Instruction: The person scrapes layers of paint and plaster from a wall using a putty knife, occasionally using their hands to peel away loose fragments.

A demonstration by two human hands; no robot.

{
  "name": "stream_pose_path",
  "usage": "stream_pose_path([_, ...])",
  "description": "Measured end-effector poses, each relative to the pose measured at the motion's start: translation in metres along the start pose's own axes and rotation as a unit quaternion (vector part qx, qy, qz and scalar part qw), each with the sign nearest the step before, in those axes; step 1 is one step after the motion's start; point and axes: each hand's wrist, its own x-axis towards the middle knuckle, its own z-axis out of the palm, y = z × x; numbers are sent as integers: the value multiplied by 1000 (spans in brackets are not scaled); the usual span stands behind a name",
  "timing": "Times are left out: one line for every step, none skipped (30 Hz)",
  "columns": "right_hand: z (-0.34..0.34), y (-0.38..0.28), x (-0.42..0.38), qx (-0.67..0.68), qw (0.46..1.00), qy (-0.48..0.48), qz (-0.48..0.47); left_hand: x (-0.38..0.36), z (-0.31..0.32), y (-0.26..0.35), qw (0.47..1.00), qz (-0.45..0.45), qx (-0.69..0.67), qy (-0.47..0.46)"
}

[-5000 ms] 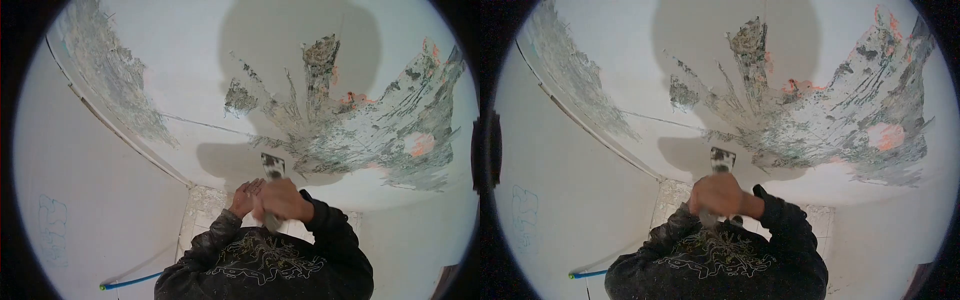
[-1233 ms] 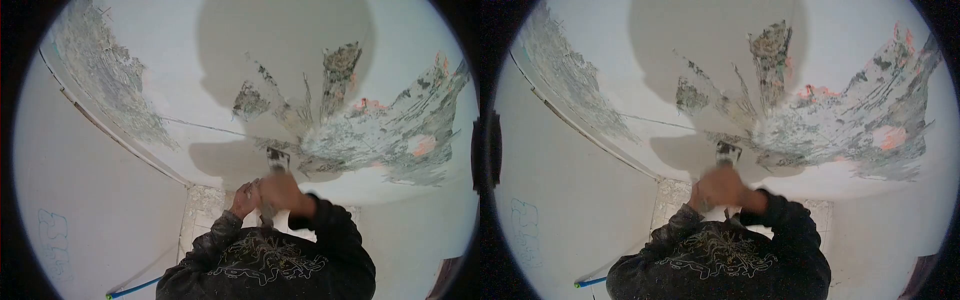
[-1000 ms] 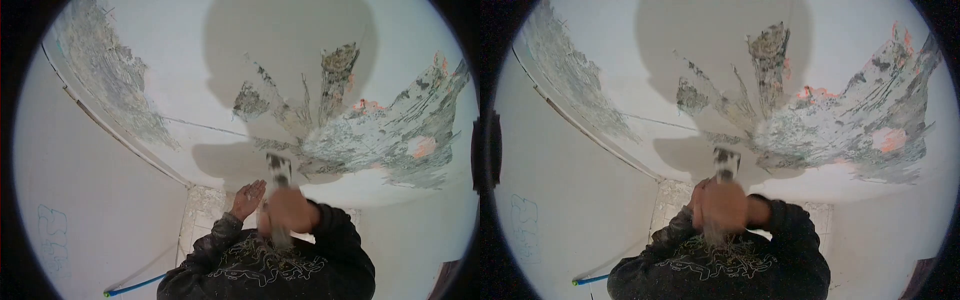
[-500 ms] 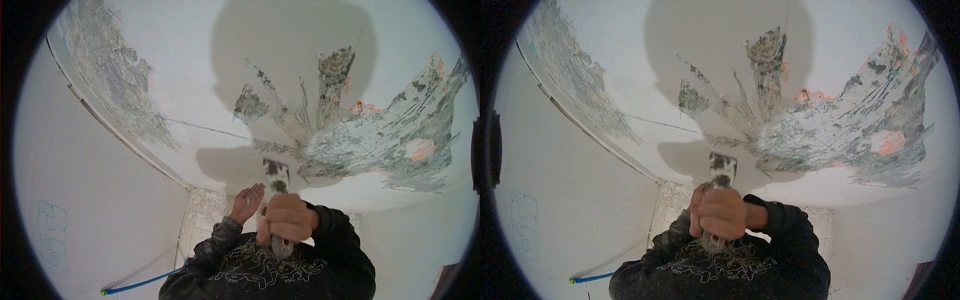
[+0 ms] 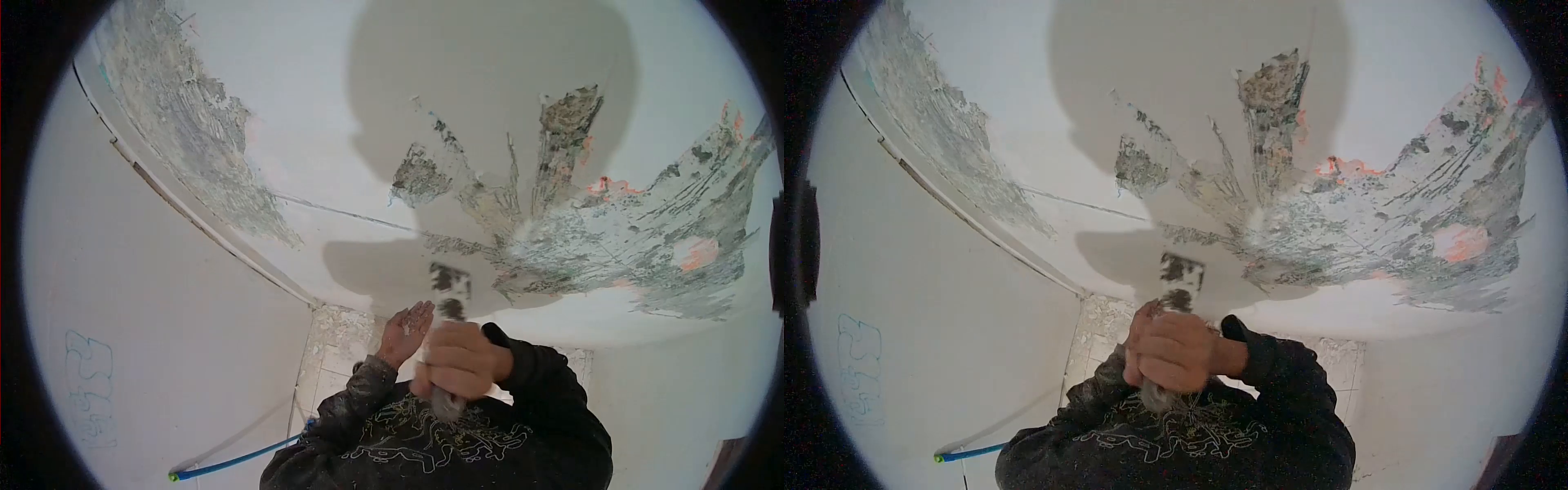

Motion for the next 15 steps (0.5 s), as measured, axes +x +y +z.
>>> stream_pose_path([1,-3,-3,4,1000,12,-4,-12,10,1,996,38,72,-21])
stream_pose_path([2,-7,-5,6,1000,26,-10,-1,-2,-2,999,16,-6,-41])
stream_pose_path([1,-8,-6,4,999,40,-18,10,-13,-5,995,-8,-86,-57])
stream_pose_path([-2,-7,-4,2,998,51,-31,19,-19,-6,984,-35,-162,-70])
stream_pose_path([-2,-9,-3,-6,1000,25,13,22,-28,-8,984,-37,-162,-71])
stream_pose_path([-1,-9,-2,5,999,36,25,20,-24,-6,983,-41,-162,-71])
stream_pose_path([-4,1,5,14,999,42,24,28,-17,1,987,-30,-146,-54])
stream_pose_path([-3,5,7,27,998,49,33,26,-14,3,990,-26,-133,-30])
stream_pose_path([0,3,4,44,996,58,52,12,-10,1,992,-30,-120,3])
stream_pose_path([3,2,2,57,994,69,68,6,-7,4,985,-13,170,-12])
stream_pose_path([2,5,3,64,992,79,77,6,1,13,894,10,448,-34])
stream_pose_path([2,8,3,72,990,90,85,3,9,22,724,37,686,-52])
stream_pose_path([12,-5,-10,54,991,16,119,-6,21,30,780,88,620,-14])
stream_pose_path([16,-6,-15,47,992,-12,116,3,21,26,893,133,428,-48])
stream_pose_path([19,-7,-19,40,992,-40,112,7,16,22,967,92,231,-60])
